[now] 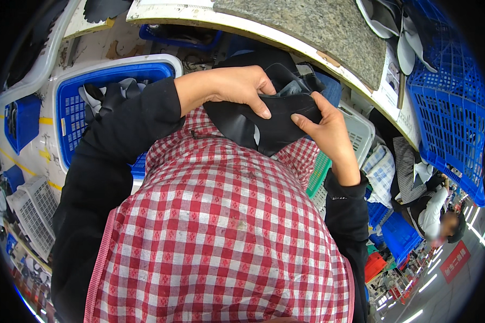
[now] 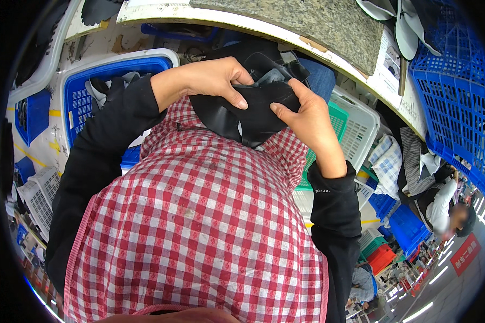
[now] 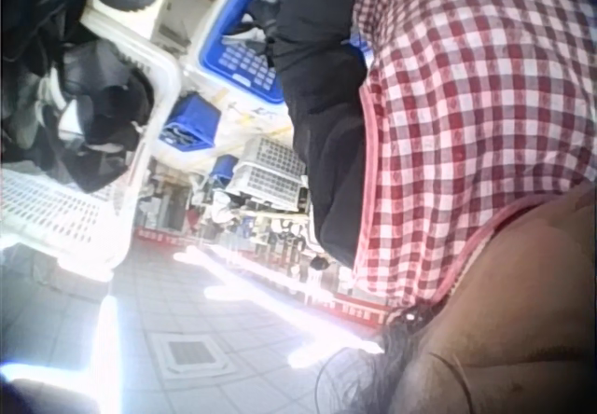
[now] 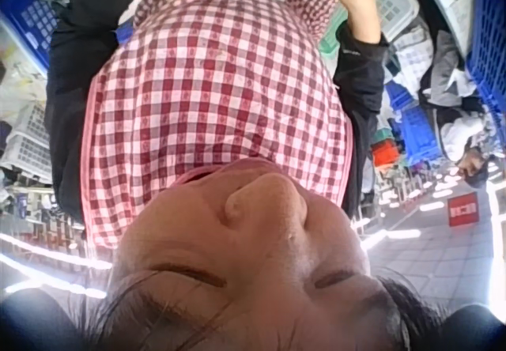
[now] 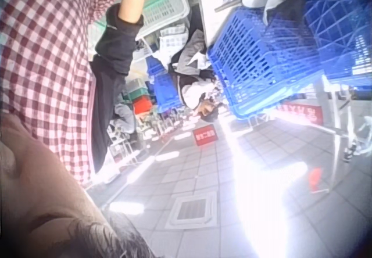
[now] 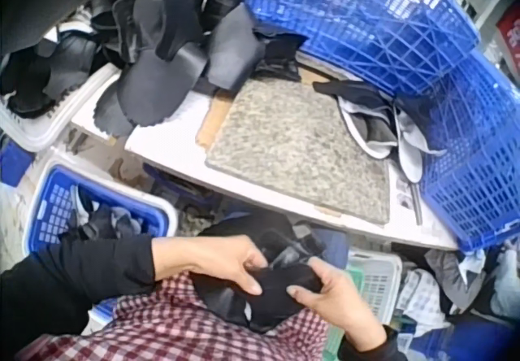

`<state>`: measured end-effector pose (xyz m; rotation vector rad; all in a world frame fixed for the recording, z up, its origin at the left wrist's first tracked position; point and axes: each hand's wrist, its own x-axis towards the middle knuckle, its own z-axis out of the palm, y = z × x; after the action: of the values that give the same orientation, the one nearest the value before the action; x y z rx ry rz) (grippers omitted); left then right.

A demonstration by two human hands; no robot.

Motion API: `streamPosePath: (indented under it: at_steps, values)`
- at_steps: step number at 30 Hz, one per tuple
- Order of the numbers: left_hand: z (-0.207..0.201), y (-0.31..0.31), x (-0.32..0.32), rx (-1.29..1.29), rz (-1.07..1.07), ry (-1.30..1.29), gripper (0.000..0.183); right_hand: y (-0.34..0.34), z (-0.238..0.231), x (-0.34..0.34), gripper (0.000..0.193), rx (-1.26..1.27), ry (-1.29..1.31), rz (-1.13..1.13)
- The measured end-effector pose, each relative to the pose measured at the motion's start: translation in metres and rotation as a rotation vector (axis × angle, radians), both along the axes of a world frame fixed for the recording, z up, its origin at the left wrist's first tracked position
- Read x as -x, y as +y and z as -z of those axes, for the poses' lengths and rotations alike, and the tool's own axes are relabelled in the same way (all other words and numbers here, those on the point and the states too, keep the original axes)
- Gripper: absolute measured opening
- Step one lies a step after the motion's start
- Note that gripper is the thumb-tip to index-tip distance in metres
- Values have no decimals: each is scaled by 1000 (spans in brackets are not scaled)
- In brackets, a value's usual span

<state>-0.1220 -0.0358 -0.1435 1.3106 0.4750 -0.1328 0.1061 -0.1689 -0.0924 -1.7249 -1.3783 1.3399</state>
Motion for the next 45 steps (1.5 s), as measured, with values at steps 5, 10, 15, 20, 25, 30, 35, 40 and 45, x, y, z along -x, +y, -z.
streamPosePath:
  at_steps: [5,10,15,20,25,30,35,40,45]
  values:
    - [-2,-15,-6,79,-211,39,34,3,-5,1,38,32,-141,-43]
    - [0,-29,-8,58,-394,89,31,6,-4,1,41,24,-184,-69]
    - [-2,-37,-7,-28,-474,97,28,7,-3,2,42,7,-183,-62]
    - [0,-37,-3,-133,-406,12,23,4,-3,7,43,-7,-159,14]
    - [4,-29,-6,-151,-379,-60,21,2,-9,11,40,-54,-283,-28]
    - [10,-31,-9,-96,-381,-146,25,-4,-9,5,32,-72,-390,-24]
    - [13,-30,-10,-101,-336,-273,39,-10,9,-5,24,-104,-17,216]
    - [13,-22,-11,-63,-255,-271,45,-14,19,-5,32,-158,-62,247]
    - [15,-21,-10,1,-256,-311,43,-11,14,-3,33,-143,-62,248]
